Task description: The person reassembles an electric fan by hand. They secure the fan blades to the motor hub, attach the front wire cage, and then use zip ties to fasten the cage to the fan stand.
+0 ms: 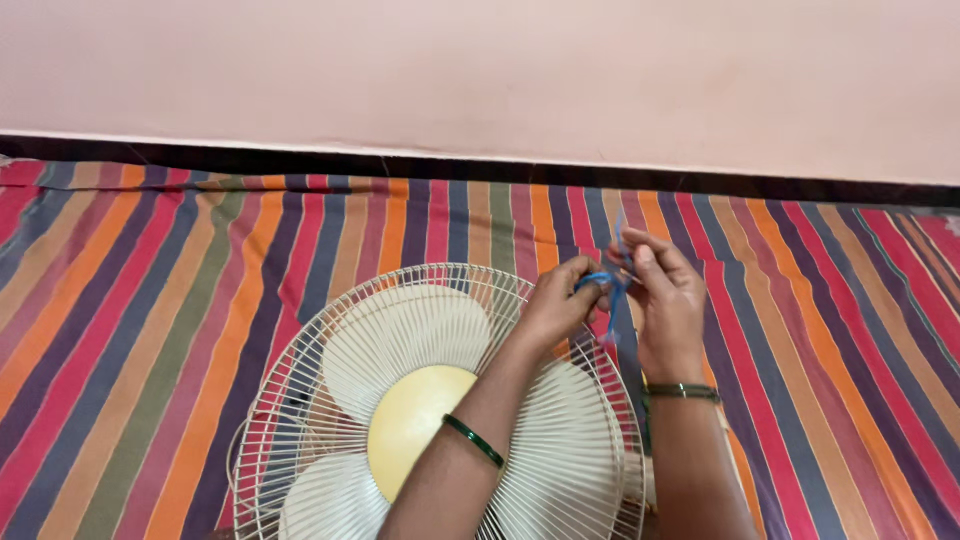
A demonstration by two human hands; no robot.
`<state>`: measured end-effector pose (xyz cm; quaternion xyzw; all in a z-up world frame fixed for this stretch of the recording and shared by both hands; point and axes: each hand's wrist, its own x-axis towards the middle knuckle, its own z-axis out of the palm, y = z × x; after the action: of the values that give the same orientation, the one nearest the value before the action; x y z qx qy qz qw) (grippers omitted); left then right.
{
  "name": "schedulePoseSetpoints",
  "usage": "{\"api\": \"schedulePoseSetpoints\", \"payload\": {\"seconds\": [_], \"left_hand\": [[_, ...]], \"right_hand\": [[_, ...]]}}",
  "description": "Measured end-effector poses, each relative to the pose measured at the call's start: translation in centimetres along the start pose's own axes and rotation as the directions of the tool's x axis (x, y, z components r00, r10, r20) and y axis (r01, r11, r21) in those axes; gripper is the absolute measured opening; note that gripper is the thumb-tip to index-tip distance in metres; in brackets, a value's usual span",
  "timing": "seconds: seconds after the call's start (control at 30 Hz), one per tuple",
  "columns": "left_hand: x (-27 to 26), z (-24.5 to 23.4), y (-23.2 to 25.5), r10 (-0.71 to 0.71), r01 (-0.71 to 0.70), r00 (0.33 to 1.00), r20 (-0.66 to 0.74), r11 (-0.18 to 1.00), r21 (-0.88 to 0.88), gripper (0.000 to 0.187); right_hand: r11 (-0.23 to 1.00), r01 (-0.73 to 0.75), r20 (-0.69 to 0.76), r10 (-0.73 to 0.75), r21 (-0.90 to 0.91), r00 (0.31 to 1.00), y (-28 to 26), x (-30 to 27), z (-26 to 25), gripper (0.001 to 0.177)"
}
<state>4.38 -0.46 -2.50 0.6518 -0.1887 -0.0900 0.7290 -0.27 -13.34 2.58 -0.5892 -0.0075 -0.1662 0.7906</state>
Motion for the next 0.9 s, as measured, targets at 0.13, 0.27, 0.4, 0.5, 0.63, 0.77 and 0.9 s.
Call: {"api": "schedulePoseSetpoints", "payload": {"seconds": [0.13, 0.27, 0.4, 0.5, 0.63, 0.77, 0.9], "left_hand": [[0.9, -0.7, -1.0, -0.076, 0.055, 0.993, -0.087, 0.973, -0.222, 0.010], [1.0, -1.1, -1.3, 0.008, -0.052, 0.992, -0.129, 0.938, -0.342, 0.010], [1.0, -1.0, -1.0, 0.049, -0.119, 0.976, -0.210, 0.936, -0.331, 0.012], [0.7, -1.3, -0.2, -0.012, -0.089, 0.956, -0.294, 0.941, -0.327, 0.024], [0.7, -2.2, 0.9, -0.160, -0.026, 0.911, -0.380, 0.898, -0.440, 0.049], [0.5, -3.8, 2.2, -0.187, -0.089, 0.877, -0.442, 0.840, -0.534, 0.054], [0.0, -6.0, 3.7, -0.115, -0.185, 0.766, -0.633, 0.903, -0.389, 0.067]], "right_hand": [[0.961, -0.049, -0.044, 0.038, -0.271, 0.998, 0.0, -0.3, -0.2, 0.034], [0.936, -0.094, 0.079, 0.128, -0.340, 0.989, 1.5, -1.3, 0.3, 0.045], [0.961, -0.069, 0.061, 0.088, -0.267, 0.994, 3.1, -2.3, 1.1, 0.038], [0.992, -0.050, 0.026, 0.053, -0.116, 0.998, 3.5, -3.2, 1.8, 0.029], [0.989, -0.094, 0.014, 0.096, -0.110, 0.995, 4.5, -4.3, 3.8, 0.022], [0.987, -0.090, 0.058, 0.098, -0.131, 0.993, 5.2, -4.6, 5.6, 0.016], [0.935, -0.029, 0.076, 0.060, -0.355, 0.995, 5.1, -5.1, 7.0, 0.017]]}}
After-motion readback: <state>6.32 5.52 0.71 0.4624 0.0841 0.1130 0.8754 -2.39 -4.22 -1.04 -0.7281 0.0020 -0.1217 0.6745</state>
